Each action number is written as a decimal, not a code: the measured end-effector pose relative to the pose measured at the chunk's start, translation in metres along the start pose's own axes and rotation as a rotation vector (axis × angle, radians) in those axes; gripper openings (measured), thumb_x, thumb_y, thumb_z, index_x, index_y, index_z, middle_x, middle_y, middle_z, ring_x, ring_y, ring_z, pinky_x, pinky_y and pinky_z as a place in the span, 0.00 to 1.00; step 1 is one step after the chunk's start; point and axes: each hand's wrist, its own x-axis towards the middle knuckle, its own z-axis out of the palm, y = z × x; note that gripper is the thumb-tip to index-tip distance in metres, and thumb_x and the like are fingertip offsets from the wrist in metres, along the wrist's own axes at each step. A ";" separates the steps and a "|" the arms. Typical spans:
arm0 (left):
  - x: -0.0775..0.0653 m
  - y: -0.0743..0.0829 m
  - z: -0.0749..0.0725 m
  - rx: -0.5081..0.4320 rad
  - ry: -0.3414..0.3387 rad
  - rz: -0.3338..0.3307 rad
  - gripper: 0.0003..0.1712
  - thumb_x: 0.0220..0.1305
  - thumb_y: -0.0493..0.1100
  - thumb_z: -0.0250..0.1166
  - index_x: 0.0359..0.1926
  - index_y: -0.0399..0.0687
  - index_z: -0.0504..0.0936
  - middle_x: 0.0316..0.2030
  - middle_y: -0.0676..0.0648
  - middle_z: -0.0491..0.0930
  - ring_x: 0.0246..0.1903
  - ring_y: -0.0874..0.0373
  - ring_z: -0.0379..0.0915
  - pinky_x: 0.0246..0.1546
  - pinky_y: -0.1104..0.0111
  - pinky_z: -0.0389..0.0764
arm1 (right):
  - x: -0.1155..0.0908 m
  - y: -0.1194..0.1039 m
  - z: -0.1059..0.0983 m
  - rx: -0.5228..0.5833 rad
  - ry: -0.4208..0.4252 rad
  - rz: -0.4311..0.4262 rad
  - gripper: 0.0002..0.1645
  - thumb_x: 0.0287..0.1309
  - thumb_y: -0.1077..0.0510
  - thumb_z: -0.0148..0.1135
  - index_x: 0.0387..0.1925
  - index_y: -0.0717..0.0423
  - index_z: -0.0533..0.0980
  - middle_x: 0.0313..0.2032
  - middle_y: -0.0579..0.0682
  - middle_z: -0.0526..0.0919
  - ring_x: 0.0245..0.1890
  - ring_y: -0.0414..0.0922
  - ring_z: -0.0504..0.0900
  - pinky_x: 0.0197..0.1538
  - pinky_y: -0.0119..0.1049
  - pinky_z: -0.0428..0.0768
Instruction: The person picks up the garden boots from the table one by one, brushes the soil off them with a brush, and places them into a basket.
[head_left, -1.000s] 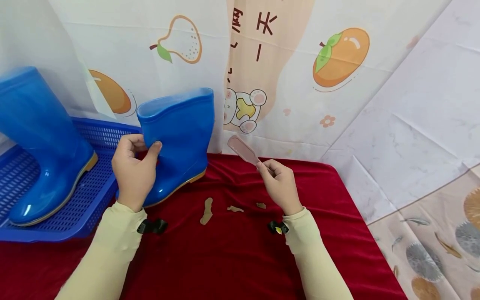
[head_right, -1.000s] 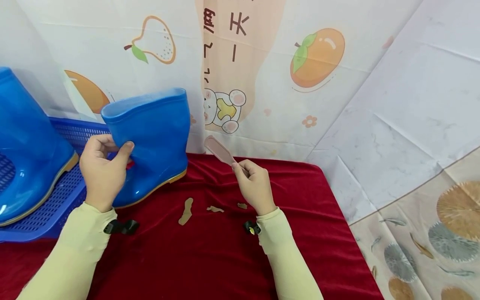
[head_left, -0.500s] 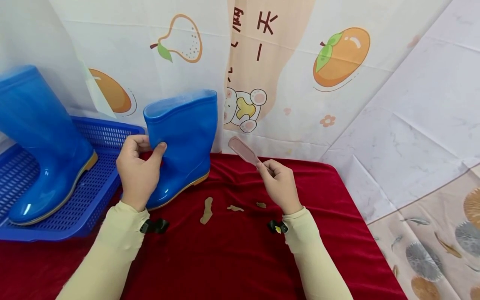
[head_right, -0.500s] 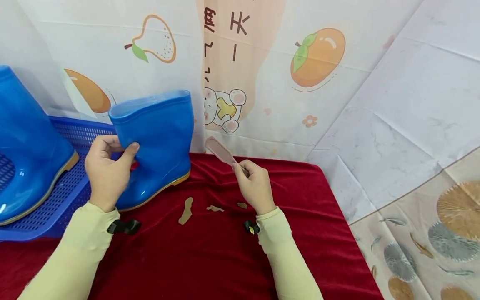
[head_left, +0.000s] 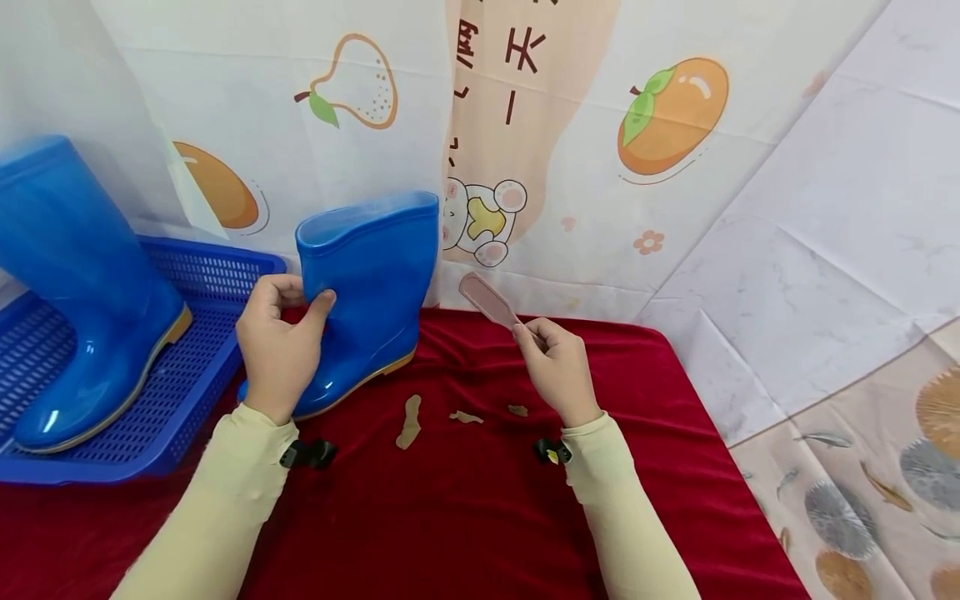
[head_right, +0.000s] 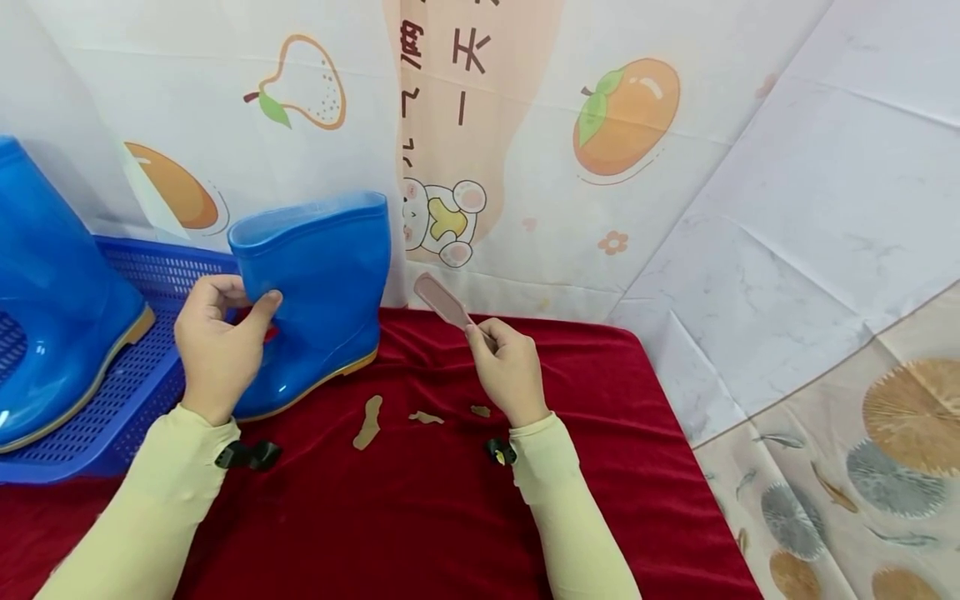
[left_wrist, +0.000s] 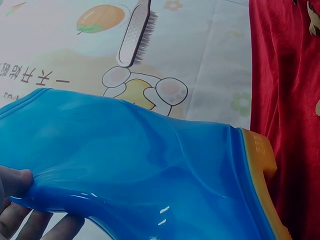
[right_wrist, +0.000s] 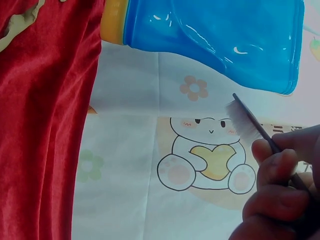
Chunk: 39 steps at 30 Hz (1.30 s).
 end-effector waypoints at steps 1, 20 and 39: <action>0.000 0.000 -0.001 0.000 0.000 0.003 0.15 0.66 0.39 0.72 0.48 0.34 0.80 0.39 0.63 0.78 0.43 0.67 0.75 0.38 0.71 0.75 | 0.000 0.000 0.001 -0.003 -0.002 0.001 0.15 0.72 0.54 0.64 0.27 0.53 0.82 0.15 0.45 0.69 0.16 0.37 0.60 0.20 0.32 0.61; 0.005 0.013 -0.010 -0.045 0.063 0.050 0.15 0.65 0.39 0.73 0.45 0.31 0.81 0.36 0.61 0.79 0.38 0.63 0.78 0.35 0.76 0.78 | -0.001 0.006 0.011 -0.018 -0.027 0.058 0.15 0.72 0.53 0.64 0.27 0.52 0.82 0.15 0.45 0.69 0.15 0.39 0.61 0.20 0.32 0.61; 0.082 0.046 -0.086 0.016 0.379 0.003 0.15 0.68 0.36 0.66 0.31 0.53 0.68 0.28 0.55 0.65 0.25 0.66 0.69 0.31 0.79 0.79 | 0.003 0.010 -0.003 -0.053 -0.019 0.044 0.15 0.72 0.51 0.64 0.28 0.52 0.82 0.16 0.45 0.70 0.17 0.42 0.63 0.22 0.33 0.63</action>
